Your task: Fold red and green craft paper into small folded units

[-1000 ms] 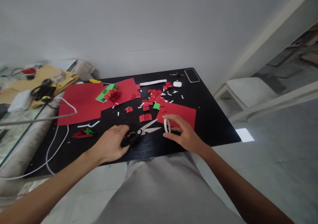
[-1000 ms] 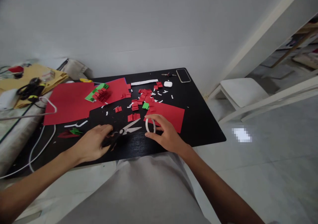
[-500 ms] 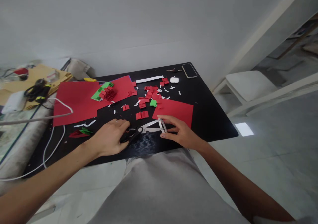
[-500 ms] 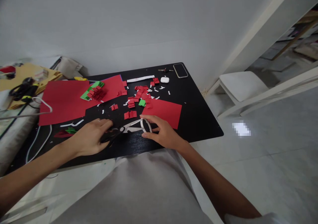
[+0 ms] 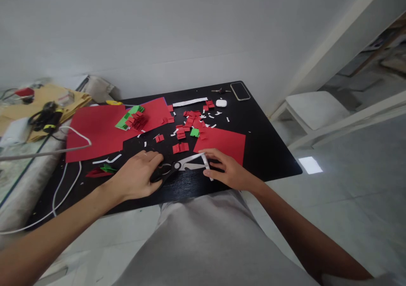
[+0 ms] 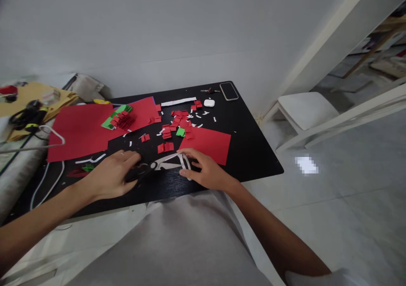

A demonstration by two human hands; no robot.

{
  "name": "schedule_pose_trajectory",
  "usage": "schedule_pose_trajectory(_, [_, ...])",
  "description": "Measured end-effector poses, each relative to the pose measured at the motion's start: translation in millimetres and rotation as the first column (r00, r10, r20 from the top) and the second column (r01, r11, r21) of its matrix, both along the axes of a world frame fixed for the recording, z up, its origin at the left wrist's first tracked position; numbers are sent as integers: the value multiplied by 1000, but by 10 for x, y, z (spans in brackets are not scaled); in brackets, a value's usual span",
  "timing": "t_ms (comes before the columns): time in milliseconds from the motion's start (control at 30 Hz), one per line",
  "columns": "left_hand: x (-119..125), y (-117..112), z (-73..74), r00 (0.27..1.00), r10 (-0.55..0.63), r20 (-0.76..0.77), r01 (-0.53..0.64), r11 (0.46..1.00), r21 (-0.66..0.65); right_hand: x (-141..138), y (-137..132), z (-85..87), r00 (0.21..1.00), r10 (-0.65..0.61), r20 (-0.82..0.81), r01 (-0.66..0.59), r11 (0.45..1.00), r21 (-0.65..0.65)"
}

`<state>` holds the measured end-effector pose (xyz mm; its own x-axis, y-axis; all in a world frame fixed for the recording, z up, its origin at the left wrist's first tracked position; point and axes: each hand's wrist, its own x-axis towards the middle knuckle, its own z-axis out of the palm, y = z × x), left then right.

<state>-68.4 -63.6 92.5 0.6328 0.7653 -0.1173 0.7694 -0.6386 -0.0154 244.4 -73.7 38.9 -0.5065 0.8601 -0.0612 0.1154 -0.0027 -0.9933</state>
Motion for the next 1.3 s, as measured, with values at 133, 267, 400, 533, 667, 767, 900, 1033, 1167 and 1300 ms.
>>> schedule_pose_trajectory(133, [-9, 24, -17, 1000, 17, -16, -16, 997, 80, -24, 7, 56, 999, -30, -12, 29, 999, -16])
schedule_pose_trajectory(267, [-20, 53, -26, 998, 55, -37, -50, 992, 116, -21, 17, 96, 999, -37, 33, 38, 999, -15])
schedule_pose_trajectory(400, [-64, 69, -33, 993, 118, -29, -115, 988, 106, -7, 23, 105, 1000, 2, -6, -2, 998, -63])
schedule_pose_trajectory(533, [-96, 66, -38, 983, 178, 36, -167, 965, -201, -4, 25, 101, 1000, -2, -13, 1, 997, -72])
schedule_pose_trajectory(667, [-81, 59, -20, 982, 180, 60, -142, 907, -397, -8, 23, 81, 1000, 13, -18, -14, 997, -80])
schedule_pose_trajectory(767, [-69, 62, -15, 987, 147, 61, -111, 912, -395, -6, 24, 54, 999, 32, -27, -34, 996, -77])
schedule_pose_trajectory(900, [-63, 72, -19, 993, 95, 76, -60, 926, -373, -4, 29, 37, 997, 79, 1, -79, 993, -90])
schedule_pose_trajectory(1033, [-54, 73, -10, 994, 61, 96, -22, 933, -358, -13, 27, 52, 995, 96, 22, -93, 990, -111])
schedule_pose_trajectory(1167, [-38, 65, -1, 994, 49, 102, -8, 929, -369, -22, 26, 58, 994, 105, 4, -104, 989, -105])
schedule_pose_trajectory(1300, [-20, 63, 0, 993, 57, 102, -12, 921, -389, -21, 31, 49, 995, 101, -11, -101, 986, -130])
